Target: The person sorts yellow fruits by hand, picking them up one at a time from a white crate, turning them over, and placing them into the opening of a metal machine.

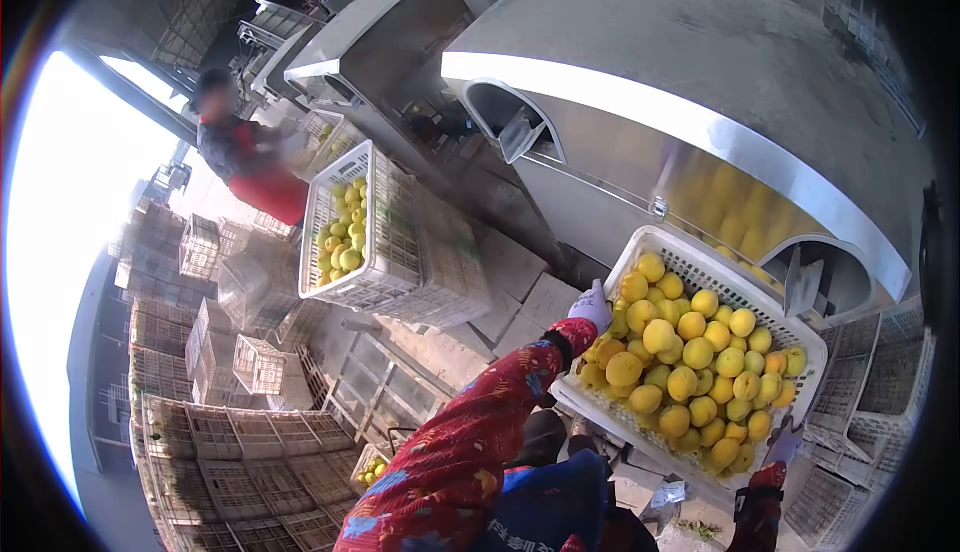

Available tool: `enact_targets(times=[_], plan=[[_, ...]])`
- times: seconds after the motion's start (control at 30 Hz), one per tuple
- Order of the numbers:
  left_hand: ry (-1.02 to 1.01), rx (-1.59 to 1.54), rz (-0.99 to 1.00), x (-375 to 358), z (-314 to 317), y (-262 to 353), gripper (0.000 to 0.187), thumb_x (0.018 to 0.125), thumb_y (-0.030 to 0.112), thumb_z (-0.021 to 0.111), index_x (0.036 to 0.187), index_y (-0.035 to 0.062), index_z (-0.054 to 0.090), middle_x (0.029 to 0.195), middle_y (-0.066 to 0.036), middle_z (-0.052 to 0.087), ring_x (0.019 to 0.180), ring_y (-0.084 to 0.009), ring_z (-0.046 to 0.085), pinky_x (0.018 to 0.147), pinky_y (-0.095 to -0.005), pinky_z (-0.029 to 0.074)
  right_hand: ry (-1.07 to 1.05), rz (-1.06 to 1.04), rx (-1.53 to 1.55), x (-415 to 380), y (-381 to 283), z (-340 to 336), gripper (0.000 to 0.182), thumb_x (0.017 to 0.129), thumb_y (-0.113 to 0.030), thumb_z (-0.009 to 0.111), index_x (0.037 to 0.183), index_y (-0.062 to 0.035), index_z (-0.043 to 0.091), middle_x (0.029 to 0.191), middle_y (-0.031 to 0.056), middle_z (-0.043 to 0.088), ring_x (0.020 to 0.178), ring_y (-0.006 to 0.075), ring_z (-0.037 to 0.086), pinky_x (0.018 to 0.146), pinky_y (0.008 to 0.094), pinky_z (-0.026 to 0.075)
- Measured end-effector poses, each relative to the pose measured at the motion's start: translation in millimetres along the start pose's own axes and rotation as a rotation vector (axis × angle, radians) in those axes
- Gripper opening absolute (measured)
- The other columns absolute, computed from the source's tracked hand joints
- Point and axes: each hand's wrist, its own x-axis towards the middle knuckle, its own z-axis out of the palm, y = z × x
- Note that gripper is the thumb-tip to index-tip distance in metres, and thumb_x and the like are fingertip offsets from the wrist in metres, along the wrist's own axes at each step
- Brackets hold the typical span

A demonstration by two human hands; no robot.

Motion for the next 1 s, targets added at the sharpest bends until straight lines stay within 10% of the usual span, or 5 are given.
enact_targets(times=[0.3,0.47,0.73,0.83,1.0], plan=[[0.006,-0.017,0.04,2,-18,37,0.057,0.089,0.023,0.061,0.136,-0.0053,0.044,0.119,-0.03,0.062,0.113,-0.0442,0.06,0.096,-0.0493,0.047,0.269,-0.277,-0.702,-27,-60,1,0.045,0.095,-0.039,0.058,0.12,-0.0015,0.055,0.072,0.0097,0.065,0.064,0.0267,0.064,0.061,0.0414,0.048],[0.074,0.005,0.085,5,-11,17,0.069,0.088,0.024,0.063,0.144,-0.0075,0.038,0.129,-0.031,0.058,0.12,-0.0426,0.057,0.103,-0.0442,0.045,0.472,-0.483,-1.149,-140,-131,46,0.068,0.086,-0.032,0.065,0.142,-0.0058,0.038,0.138,0.0211,0.046,0.123,0.0442,0.047,0.101,0.0555,0.038],[0.409,0.38,0.06,-42,-14,60,0.066,0.087,0.025,0.067,0.143,0.0022,0.043,0.141,-0.023,0.047,0.129,-0.0415,0.047,0.111,-0.0454,0.037,-0.337,-0.928,-1.301,-129,-176,167,0.06,0.08,-0.026,0.069,0.136,-0.0166,0.049,0.129,0.0157,0.054,0.122,0.0357,0.05,0.102,0.0544,0.036],[0.221,0.028,0.586,-84,-25,94,0.058,0.088,0.019,0.067,0.141,0.006,0.047,0.135,-0.018,0.05,0.124,-0.0362,0.052,0.103,-0.0438,0.045,-0.526,-0.781,-1.099,-143,-203,148,0.061,0.079,-0.032,0.071,0.134,-0.0132,0.051,0.125,0.0176,0.056,0.116,0.0364,0.056,0.1,0.0536,0.04],[-0.547,-0.954,0.288,-160,20,179,0.043,0.096,0.018,0.064,0.136,0.0069,0.051,0.12,-0.005,0.059,0.101,-0.0138,0.059,0.08,-0.0289,0.055,-0.641,-0.867,-0.509,-173,-209,95,0.068,0.075,-0.036,0.077,0.133,-0.0092,0.053,0.122,0.0168,0.058,0.11,0.0361,0.06,0.097,0.0459,0.047]])
